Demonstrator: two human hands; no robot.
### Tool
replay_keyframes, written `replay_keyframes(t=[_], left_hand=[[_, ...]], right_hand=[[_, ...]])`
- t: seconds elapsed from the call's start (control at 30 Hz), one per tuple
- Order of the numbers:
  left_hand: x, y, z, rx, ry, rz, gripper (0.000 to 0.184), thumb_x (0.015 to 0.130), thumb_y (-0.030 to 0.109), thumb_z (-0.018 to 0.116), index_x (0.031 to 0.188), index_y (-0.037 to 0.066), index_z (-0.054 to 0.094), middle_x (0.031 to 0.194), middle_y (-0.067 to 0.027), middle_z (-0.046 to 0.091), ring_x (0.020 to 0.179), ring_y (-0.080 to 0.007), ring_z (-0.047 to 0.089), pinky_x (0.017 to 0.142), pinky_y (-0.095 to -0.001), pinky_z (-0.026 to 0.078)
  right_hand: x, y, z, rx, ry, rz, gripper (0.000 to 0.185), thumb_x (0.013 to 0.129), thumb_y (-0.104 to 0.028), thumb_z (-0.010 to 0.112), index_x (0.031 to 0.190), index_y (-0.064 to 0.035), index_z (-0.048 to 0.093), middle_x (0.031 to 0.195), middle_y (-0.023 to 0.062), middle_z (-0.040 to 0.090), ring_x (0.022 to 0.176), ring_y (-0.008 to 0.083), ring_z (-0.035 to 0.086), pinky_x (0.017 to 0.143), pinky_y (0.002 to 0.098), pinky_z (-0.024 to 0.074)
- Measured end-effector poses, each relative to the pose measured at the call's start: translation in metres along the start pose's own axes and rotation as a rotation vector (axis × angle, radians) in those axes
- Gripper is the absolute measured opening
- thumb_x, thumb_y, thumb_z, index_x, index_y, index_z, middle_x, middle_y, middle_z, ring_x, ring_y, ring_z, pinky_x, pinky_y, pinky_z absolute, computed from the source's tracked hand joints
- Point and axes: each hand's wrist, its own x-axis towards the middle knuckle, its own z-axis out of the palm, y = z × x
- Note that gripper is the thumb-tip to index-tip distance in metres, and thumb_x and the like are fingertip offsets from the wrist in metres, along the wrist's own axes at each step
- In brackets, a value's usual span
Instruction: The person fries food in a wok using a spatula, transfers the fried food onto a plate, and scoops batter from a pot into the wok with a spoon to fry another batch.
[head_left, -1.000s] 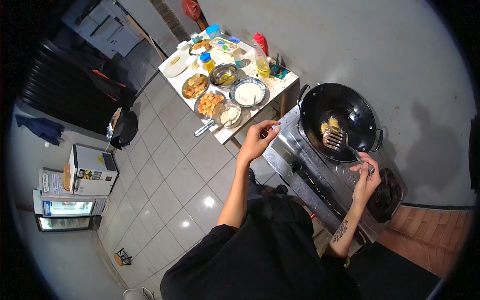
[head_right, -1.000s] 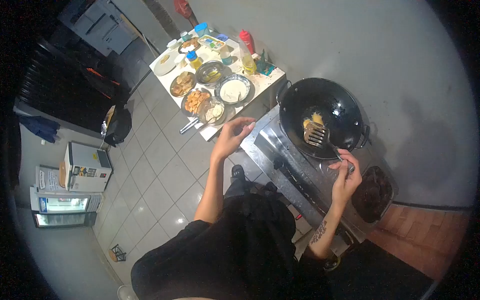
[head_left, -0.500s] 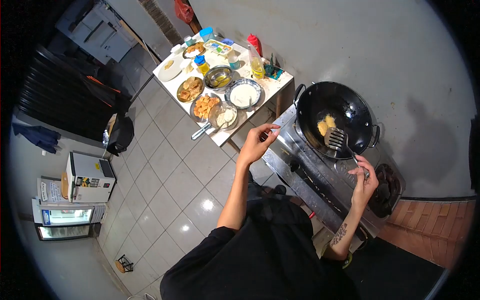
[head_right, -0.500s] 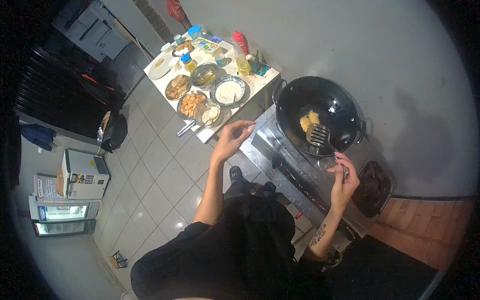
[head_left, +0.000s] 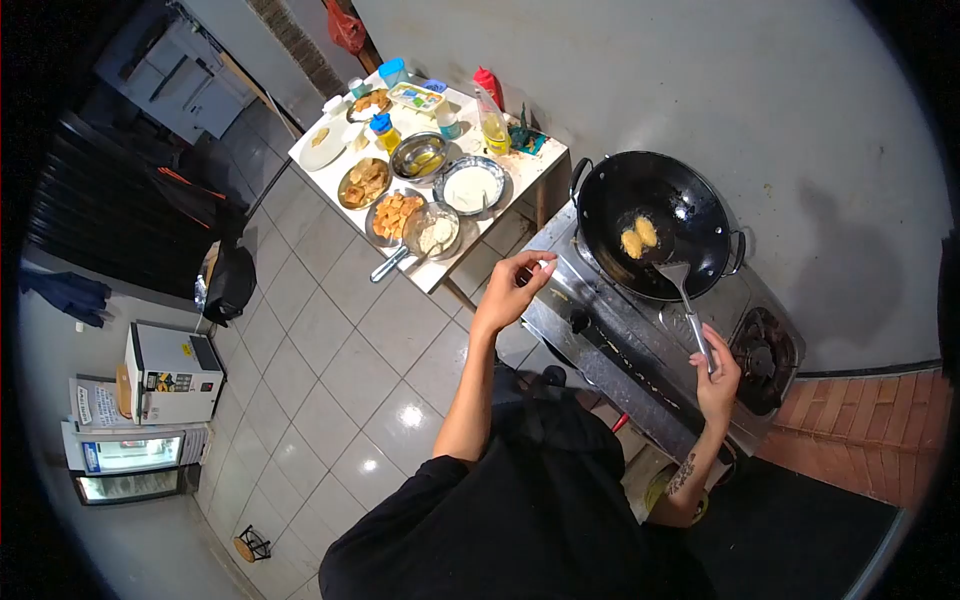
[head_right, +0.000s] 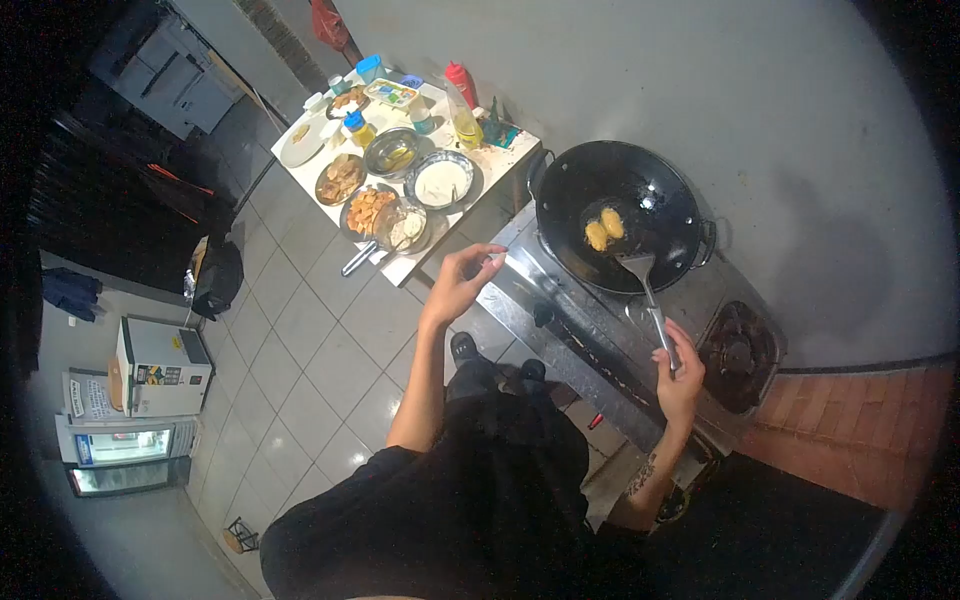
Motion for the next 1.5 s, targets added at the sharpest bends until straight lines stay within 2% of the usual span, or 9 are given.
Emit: replay_keyframes(t=[0.07, 0.27, 0.7, 0.9, 0.97, 1.0, 1.07, 1.17, 1.5], left_hand=[[-0.003, -0.001, 0.0, 0.014, -0.004, 0.008, 0.022, 0.09, 0.017, 0.064, 0.106, 0.002, 0.067, 0.065, 0.0071, 0.045, 0.057, -0.0021, 0.036, 0.051, -0.0208, 0.031], [-0.008, -0.003, 0.001, 0.001, -0.007, 0.006, 0.022, 0.09, 0.017, 0.064, 0.106, 0.002, 0.067, 0.066, 0.0069, 0.046, 0.058, -0.0023, 0.037, 0.052, -0.0208, 0.031], [-0.01, -0.004, -0.003, 0.0, -0.013, -0.008, 0.022, 0.09, 0.016, 0.064, 0.107, 0.002, 0.066, 0.067, 0.0059, 0.048, 0.058, -0.0027, 0.038, 0.051, -0.0214, 0.032], [-0.009, -0.003, 0.0, 0.012, -0.02, -0.005, 0.022, 0.09, 0.017, 0.065, 0.107, 0.002, 0.066, 0.066, 0.0063, 0.047, 0.057, -0.0023, 0.037, 0.051, -0.0212, 0.031], [-0.008, -0.003, 0.001, 0.01, -0.024, -0.005, 0.023, 0.09, 0.017, 0.065, 0.107, 0.002, 0.066, 0.066, 0.0064, 0.046, 0.057, -0.0022, 0.037, 0.051, -0.0211, 0.031], [-0.008, -0.003, 0.002, 0.008, -0.027, -0.006, 0.023, 0.09, 0.018, 0.065, 0.107, 0.003, 0.067, 0.066, 0.0065, 0.046, 0.057, -0.0021, 0.037, 0.05, -0.0211, 0.031], [-0.008, -0.001, 0.003, 0.001, -0.031, -0.01, 0.023, 0.09, 0.018, 0.065, 0.107, 0.003, 0.067, 0.066, 0.0066, 0.046, 0.057, -0.0021, 0.036, 0.05, -0.0211, 0.03], [-0.008, -0.004, 0.003, -0.004, -0.03, -0.012, 0.023, 0.09, 0.019, 0.065, 0.107, 0.003, 0.067, 0.066, 0.0067, 0.046, 0.057, -0.0021, 0.036, 0.05, -0.0212, 0.03], [-0.008, -0.007, -0.002, -0.007, -0.032, -0.013, 0.023, 0.09, 0.016, 0.064, 0.109, 0.003, 0.066, 0.066, 0.0061, 0.047, 0.057, -0.0025, 0.037, 0.051, -0.0216, 0.031]], right_hand=[[-0.01, 0.01, -0.008, -0.047, 0.026, 0.186, 0.037, 0.088, 0.009, 0.052, 0.125, 0.0017, 0.055, 0.104, 0.0107, 0.064, 0.081, 0.0106, 0.059, 0.074, 0.0236, 0.0489], [-0.016, 0.018, -0.022, -0.083, 0.017, 0.185, 0.038, 0.089, 0.008, 0.053, 0.126, 0.0009, 0.054, 0.088, 0.0048, 0.059, 0.076, 0.0095, 0.058, 0.072, 0.0236, 0.0494], [-0.027, 0.021, -0.028, -0.217, 0.037, 0.312, 0.033, 0.089, 0.003, 0.054, 0.122, 0.0011, 0.055, 0.096, 0.0092, 0.064, 0.077, 0.0115, 0.059, 0.068, 0.0246, 0.048], [-0.036, 0.031, -0.032, -0.542, -0.023, 0.355, 0.034, 0.085, -0.007, 0.061, 0.118, 0.0014, 0.057, 0.103, 0.0185, 0.065, 0.09, 0.0283, 0.065, 0.077, 0.037, 0.049], [-0.04, 0.045, -0.031, -0.69, 0.011, 0.262, 0.026, 0.083, -0.002, 0.062, 0.109, 0.0026, 0.058, 0.09, 0.0149, 0.065, 0.075, 0.0221, 0.063, 0.069, 0.0313, 0.0483], [-0.042, 0.049, -0.03, -0.692, 0.012, 0.263, 0.026, 0.083, -0.002, 0.062, 0.109, 0.0026, 0.058, 0.09, 0.0149, 0.065, 0.075, 0.0221, 0.063, 0.069, 0.0313, 0.0483], [-0.043, 0.057, -0.027, -0.767, 0.003, 0.293, 0.024, 0.082, -0.004, 0.063, 0.104, 0.0036, 0.058, 0.091, 0.0181, 0.065, 0.079, 0.0335, 0.063, 0.073, 0.0374, 0.0487], [-0.046, 0.073, -0.02, -0.787, 0.047, 0.251, 0.023, 0.08, -0.006, 0.064, 0.101, 0.0038, 0.059, 0.096, 0.0194, 0.063, 0.089, 0.0388, 0.059, 0.08, 0.0425, 0.0468], [-0.036, 0.082, -0.001, -0.884, 0.171, 0.233, 0.028, 0.076, -0.004, 0.068, 0.102, 0.0025, 0.057, 0.1, 0.02, 0.056, 0.098, 0.0398, 0.052, 0.088, 0.0469, 0.0418]])
